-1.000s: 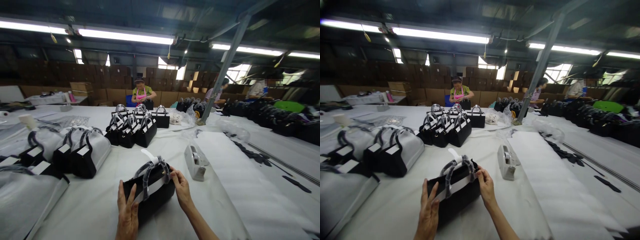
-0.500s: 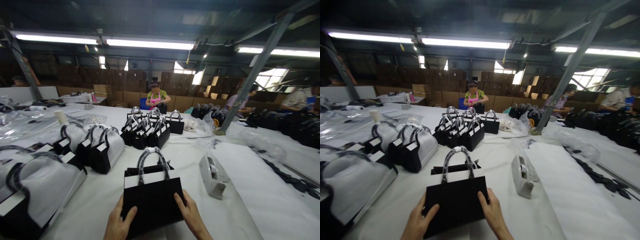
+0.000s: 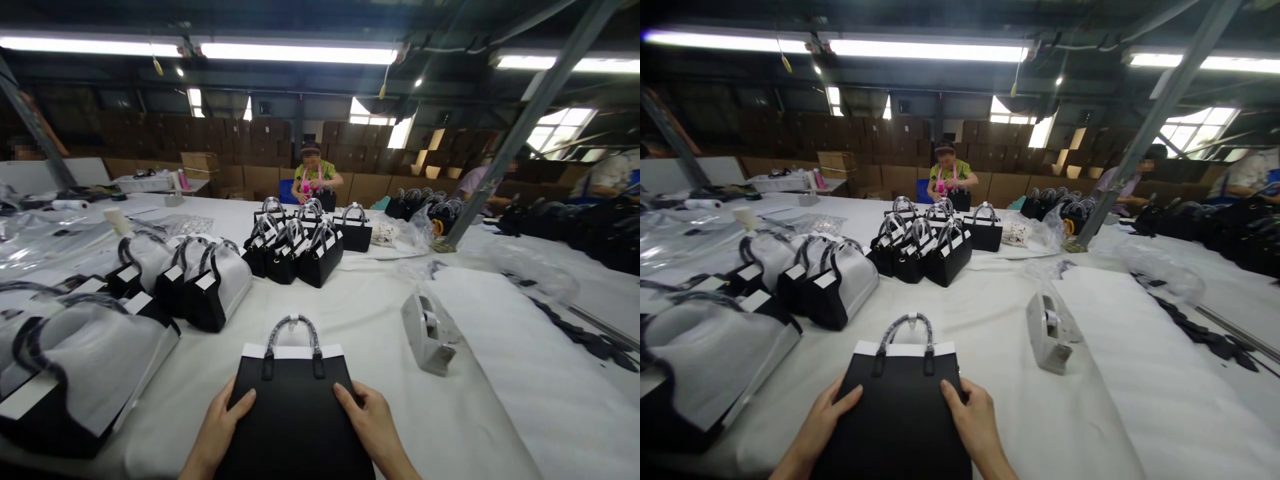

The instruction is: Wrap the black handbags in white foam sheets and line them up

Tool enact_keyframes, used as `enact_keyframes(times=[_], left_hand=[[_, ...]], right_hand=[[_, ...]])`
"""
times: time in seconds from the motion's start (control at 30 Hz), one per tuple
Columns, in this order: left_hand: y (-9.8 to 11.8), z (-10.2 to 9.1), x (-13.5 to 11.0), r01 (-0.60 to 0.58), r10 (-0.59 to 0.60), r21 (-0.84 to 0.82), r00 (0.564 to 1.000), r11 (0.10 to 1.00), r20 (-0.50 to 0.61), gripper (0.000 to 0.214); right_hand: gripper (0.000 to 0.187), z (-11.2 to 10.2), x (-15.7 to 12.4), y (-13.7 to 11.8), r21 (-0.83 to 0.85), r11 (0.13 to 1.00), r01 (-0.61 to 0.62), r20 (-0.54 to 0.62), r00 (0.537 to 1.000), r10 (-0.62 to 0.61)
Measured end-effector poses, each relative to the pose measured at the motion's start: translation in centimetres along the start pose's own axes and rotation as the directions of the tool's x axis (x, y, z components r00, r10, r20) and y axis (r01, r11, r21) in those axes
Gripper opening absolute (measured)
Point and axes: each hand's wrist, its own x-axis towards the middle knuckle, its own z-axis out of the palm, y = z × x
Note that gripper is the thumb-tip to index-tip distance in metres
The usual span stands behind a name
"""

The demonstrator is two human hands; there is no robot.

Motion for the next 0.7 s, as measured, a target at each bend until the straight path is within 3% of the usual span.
enact_keyframes(times=[0.17,0.43,0.6,0.7], left_hand=[[-0.9,-0.9,2.1,0.019,-0.019,-0.024,1.0,1.0,-0.006,0.064],[-1.6,-1.3,4.1,0.061,-0.063,-0.075,0.998,0.995,-0.017,0.063],[-1.6,-1.7,4.2,0.034,-0.033,0.034,0.999,0.999,-0.017,0.063],[-1.5,-1.7,3.9,-0.014,0.047,0.275,0.993,0.961,-0.112,0.066]], right_hand=[[0.051,0.8,1.6,1.1,-0.012,1.0,-0.006,0.007,1.0,0.006],[0.049,1.3,3.6,2.0,0.149,0.987,-0.065,0.066,0.996,0.056],[0.05,1.6,3.2,2.0,0.17,0.982,-0.088,0.09,0.993,0.074],[0.051,1.4,3.3,2.6,0.153,0.985,-0.079,0.11,0.992,0.063]])
